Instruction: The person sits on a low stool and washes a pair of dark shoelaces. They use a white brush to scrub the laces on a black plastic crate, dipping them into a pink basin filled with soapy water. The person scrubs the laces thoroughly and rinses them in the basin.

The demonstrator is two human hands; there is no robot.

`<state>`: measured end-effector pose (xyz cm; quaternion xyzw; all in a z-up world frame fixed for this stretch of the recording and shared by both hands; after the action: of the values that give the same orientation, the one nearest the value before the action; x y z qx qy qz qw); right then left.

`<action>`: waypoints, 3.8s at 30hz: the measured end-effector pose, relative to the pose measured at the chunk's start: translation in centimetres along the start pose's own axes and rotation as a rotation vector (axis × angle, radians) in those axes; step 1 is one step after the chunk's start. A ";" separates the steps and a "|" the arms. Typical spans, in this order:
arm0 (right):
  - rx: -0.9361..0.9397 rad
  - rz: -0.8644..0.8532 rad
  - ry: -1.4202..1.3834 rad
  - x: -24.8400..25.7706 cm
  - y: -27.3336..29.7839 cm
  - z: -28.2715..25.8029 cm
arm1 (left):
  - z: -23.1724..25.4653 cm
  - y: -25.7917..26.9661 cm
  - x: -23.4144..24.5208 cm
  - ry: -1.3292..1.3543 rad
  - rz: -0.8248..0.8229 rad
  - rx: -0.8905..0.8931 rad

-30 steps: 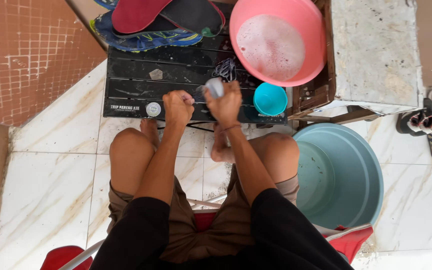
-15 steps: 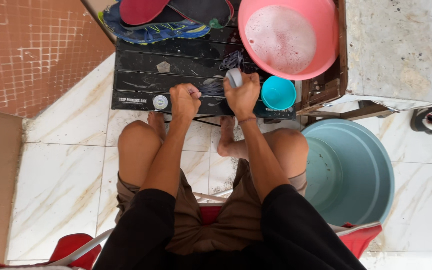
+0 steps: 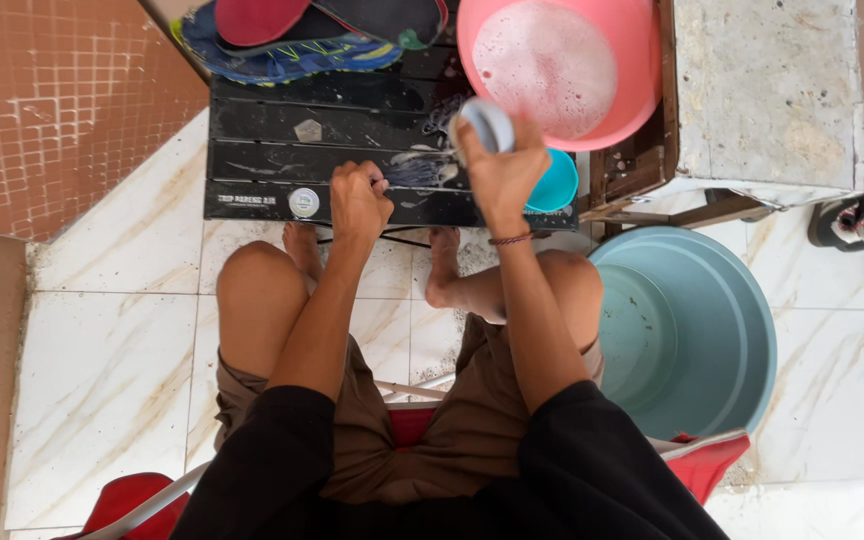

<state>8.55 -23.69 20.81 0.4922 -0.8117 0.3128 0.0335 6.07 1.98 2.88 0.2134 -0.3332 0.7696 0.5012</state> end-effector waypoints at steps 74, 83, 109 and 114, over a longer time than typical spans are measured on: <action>0.118 -0.457 0.243 -9.5 8.4 2.9 | -2.8 0.4 -1.3 0.066 0.024 -0.264; 0.003 -0.282 0.076 -9.4 7.1 3.3 | -1.3 0.3 0.2 0.181 0.087 -0.294; -0.278 -0.161 -0.080 -0.5 -1.0 -0.7 | 0.7 0.0 6.2 -0.496 0.096 0.037; -0.351 -0.143 -0.178 -0.3 -1.3 -0.4 | 3.8 -0.9 2.7 -0.267 -0.054 -0.251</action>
<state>9.67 -23.67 21.68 0.5609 -0.8165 0.1186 0.0690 5.73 1.16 7.57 0.2583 -0.4842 0.6731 0.4956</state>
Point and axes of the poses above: each hand's wrist, its own y-axis away from the middle knuckle, its own x-axis out of the back of the hand, z = x × y, the point moved 7 cm from there along -y, towards the middle knuckle
